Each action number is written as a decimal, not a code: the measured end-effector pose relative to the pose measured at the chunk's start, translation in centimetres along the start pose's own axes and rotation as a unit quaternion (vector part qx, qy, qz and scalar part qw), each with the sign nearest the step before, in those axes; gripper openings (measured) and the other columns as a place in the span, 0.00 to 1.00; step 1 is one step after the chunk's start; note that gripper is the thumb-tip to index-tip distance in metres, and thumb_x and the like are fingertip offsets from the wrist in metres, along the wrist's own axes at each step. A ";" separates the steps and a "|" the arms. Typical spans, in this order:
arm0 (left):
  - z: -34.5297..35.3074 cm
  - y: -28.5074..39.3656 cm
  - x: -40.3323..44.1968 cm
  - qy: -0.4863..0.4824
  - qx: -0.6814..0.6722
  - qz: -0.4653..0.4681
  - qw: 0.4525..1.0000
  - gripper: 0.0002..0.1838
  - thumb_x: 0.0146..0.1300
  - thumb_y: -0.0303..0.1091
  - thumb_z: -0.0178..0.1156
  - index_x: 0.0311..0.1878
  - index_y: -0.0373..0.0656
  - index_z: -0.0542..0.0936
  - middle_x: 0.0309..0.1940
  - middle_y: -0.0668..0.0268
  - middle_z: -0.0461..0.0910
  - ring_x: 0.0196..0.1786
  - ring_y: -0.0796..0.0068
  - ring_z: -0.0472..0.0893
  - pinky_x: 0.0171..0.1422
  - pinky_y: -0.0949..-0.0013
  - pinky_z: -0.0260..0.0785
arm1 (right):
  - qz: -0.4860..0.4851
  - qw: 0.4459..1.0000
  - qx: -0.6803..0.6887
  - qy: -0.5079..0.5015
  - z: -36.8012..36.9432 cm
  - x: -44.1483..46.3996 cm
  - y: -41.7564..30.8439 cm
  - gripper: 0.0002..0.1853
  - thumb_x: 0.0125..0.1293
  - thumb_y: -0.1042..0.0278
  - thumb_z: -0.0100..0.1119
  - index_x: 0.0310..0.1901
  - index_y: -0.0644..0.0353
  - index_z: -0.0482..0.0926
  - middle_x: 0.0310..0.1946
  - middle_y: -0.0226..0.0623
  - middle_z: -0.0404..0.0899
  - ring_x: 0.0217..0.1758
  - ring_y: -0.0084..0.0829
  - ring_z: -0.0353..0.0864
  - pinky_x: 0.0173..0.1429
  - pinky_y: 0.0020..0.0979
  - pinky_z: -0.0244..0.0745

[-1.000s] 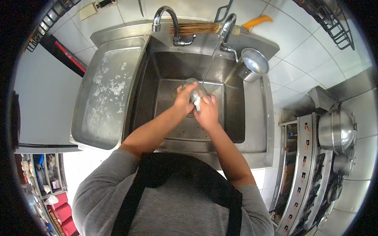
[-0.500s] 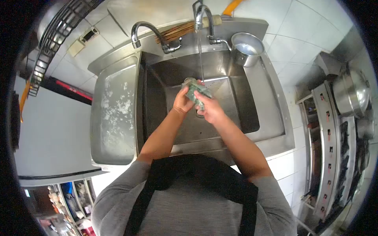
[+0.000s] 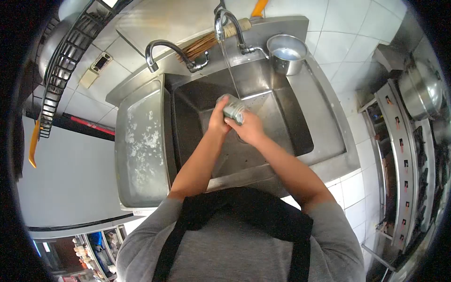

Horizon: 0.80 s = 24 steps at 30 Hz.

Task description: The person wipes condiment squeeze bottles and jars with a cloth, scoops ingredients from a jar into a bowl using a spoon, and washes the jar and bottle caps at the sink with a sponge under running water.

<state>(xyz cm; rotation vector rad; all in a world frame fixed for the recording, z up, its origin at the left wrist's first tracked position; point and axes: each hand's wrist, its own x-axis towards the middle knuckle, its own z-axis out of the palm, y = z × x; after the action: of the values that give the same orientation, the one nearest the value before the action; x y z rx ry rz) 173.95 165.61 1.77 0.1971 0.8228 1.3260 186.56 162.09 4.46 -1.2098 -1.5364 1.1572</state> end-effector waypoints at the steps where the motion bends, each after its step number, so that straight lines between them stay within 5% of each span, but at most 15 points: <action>1: -0.3 0.2 -1.2 -0.045 -0.023 0.015 0.999 0.28 0.56 0.43 0.65 0.58 0.45 0.69 0.52 0.56 0.75 0.52 0.55 0.76 0.60 0.48 0.68 | 0.134 0.977 0.163 -0.041 0.0 0.0 -1.6 0.19 0.59 0.47 0.65 0.40 0.55 0.79 0.31 0.26 0.77 0.26 0.21 0.74 0.27 0.24 0.68; 4: 0.7 0.6 -2.0 -0.155 -0.094 0.049 0.982 0.25 0.57 0.44 0.65 0.56 0.50 0.70 0.45 0.60 0.77 0.48 0.58 0.77 0.53 0.50 0.72 | 0.213 0.928 0.301 -0.047 0.3 -0.4 -2.1 0.17 0.60 0.49 0.64 0.42 0.53 0.78 0.26 0.26 0.75 0.24 0.19 0.70 0.26 0.24 0.66; 5: 0.1 0.3 -0.8 -0.070 -0.087 -0.004 0.994 0.25 0.57 0.43 0.64 0.57 0.50 0.70 0.47 0.59 0.77 0.50 0.57 0.76 0.55 0.49 0.71 | 0.057 0.990 0.125 -0.007 0.3 0.0 -0.6 0.17 0.60 0.49 0.63 0.42 0.53 0.77 0.26 0.26 0.75 0.24 0.19 0.70 0.26 0.24 0.65; 7: -0.2 0.2 0.0 -0.032 -0.034 -0.009 0.999 0.25 0.58 0.43 0.63 0.58 0.49 0.70 0.49 0.58 0.77 0.52 0.56 0.76 0.56 0.49 0.70 | -0.255 0.934 -0.239 0.070 0.3 0.9 1.9 0.17 0.61 0.49 0.62 0.43 0.52 0.77 0.27 0.25 0.75 0.23 0.18 0.68 0.25 0.24 0.63; 8: -0.2 0.3 0.3 -0.015 -0.009 -0.010 1.000 0.25 0.58 0.43 0.62 0.59 0.49 0.70 0.50 0.58 0.76 0.53 0.56 0.76 0.56 0.49 0.70 | -0.087 0.996 0.010 0.020 0.4 0.8 2.0 0.17 0.61 0.49 0.62 0.44 0.52 0.76 0.28 0.25 0.75 0.23 0.18 0.68 0.25 0.24 0.63; 9: -0.4 0.7 -1.1 -0.135 -0.047 0.003 0.990 0.25 0.59 0.44 0.61 0.57 0.44 0.70 0.50 0.57 0.76 0.52 0.56 0.76 0.55 0.51 0.71 | 0.088 0.962 0.257 -0.032 0.3 0.3 -0.4 0.17 0.61 0.49 0.62 0.44 0.51 0.76 0.28 0.25 0.75 0.23 0.19 0.69 0.25 0.24 0.62; 10: 0.3 1.0 -1.5 -0.173 -0.066 0.028 0.982 0.25 0.59 0.44 0.61 0.57 0.43 0.70 0.50 0.57 0.76 0.53 0.56 0.76 0.56 0.51 0.71 | 0.258 0.835 0.480 -0.080 0.4 -0.1 -1.7 0.17 0.62 0.49 0.62 0.45 0.51 0.76 0.29 0.25 0.75 0.23 0.19 0.69 0.25 0.24 0.62; 13: 1.1 1.2 -1.9 -0.180 -0.112 0.006 0.977 0.26 0.59 0.44 0.61 0.57 0.41 0.70 0.50 0.57 0.76 0.53 0.56 0.75 0.58 0.54 0.69 | 0.201 0.940 0.274 -0.028 0.8 0.1 -1.7 0.20 0.62 0.44 0.60 0.46 0.51 0.78 0.29 0.23 0.74 0.27 0.18 0.68 0.26 0.25 0.65; 15: 1.9 1.0 -1.4 -0.051 -0.030 0.003 0.998 0.29 0.56 0.45 0.64 0.58 0.41 0.69 0.53 0.56 0.75 0.56 0.53 0.73 0.62 0.50 0.67 | -0.098 0.991 -0.077 0.044 0.3 1.0 -0.3 0.21 0.62 0.46 0.60 0.47 0.54 0.77 0.30 0.26 0.76 0.28 0.23 0.72 0.28 0.28 0.68; 16: 2.2 1.0 -1.3 0.013 0.010 0.001 1.000 0.31 0.54 0.46 0.65 0.58 0.41 0.69 0.55 0.55 0.74 0.58 0.52 0.72 0.63 0.48 0.65 | -0.244 0.933 -0.252 0.078 0.1 1.3 0.2 0.21 0.62 0.47 0.60 0.47 0.56 0.77 0.31 0.28 0.77 0.29 0.25 0.74 0.30 0.30 0.69; 17: 1.8 1.2 -1.9 -0.015 0.009 0.020 1.000 0.26 0.56 0.43 0.64 0.56 0.42 0.71 0.52 0.56 0.75 0.55 0.54 0.74 0.62 0.50 0.66 | -0.083 0.996 -0.028 0.034 0.1 1.4 0.5 0.22 0.62 0.48 0.60 0.47 0.57 0.77 0.33 0.31 0.78 0.32 0.29 0.76 0.33 0.32 0.70; 18: 1.9 1.3 -2.2 -0.071 -0.020 0.032 0.997 0.25 0.57 0.43 0.64 0.54 0.43 0.72 0.49 0.57 0.76 0.52 0.56 0.75 0.59 0.51 0.68 | 0.088 0.976 0.198 -0.013 -0.2 0.9 -1.7 0.22 0.62 0.48 0.61 0.47 0.59 0.77 0.35 0.33 0.79 0.34 0.33 0.77 0.35 0.34 0.72; 19: 2.0 1.5 -2.8 -0.123 -0.048 0.042 0.990 0.23 0.57 0.43 0.64 0.52 0.43 0.73 0.47 0.58 0.77 0.50 0.57 0.76 0.56 0.53 0.69 | 0.254 0.874 0.409 -0.059 -0.1 0.4 -2.8 0.23 0.61 0.49 0.61 0.47 0.61 0.76 0.36 0.36 0.80 0.37 0.37 0.79 0.38 0.37 0.73; 22: 2.7 1.8 -2.6 -0.104 -0.087 -0.016 0.991 0.22 0.56 0.37 0.65 0.52 0.43 0.74 0.46 0.59 0.78 0.50 0.57 0.77 0.57 0.53 0.69 | -0.030 0.999 -0.034 0.014 -0.1 0.4 -2.0 0.24 0.61 0.47 0.61 0.48 0.59 0.76 0.43 0.38 0.80 0.42 0.40 0.81 0.42 0.39 0.73; 24: 3.9 1.0 -2.2 0.042 -0.068 -0.023 0.997 0.25 0.53 0.36 0.66 0.54 0.41 0.73 0.51 0.56 0.77 0.55 0.54 0.75 0.62 0.50 0.67 | -0.088 0.996 -0.018 0.011 0.3 0.8 1.7 0.23 0.62 0.46 0.60 0.50 0.54 0.76 0.44 0.34 0.80 0.42 0.35 0.81 0.40 0.37 0.73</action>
<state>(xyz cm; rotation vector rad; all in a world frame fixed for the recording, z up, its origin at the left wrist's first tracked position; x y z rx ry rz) 175.59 165.11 6.00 0.0148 0.7999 1.3494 186.48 162.98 2.78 -1.0830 -1.6179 1.0018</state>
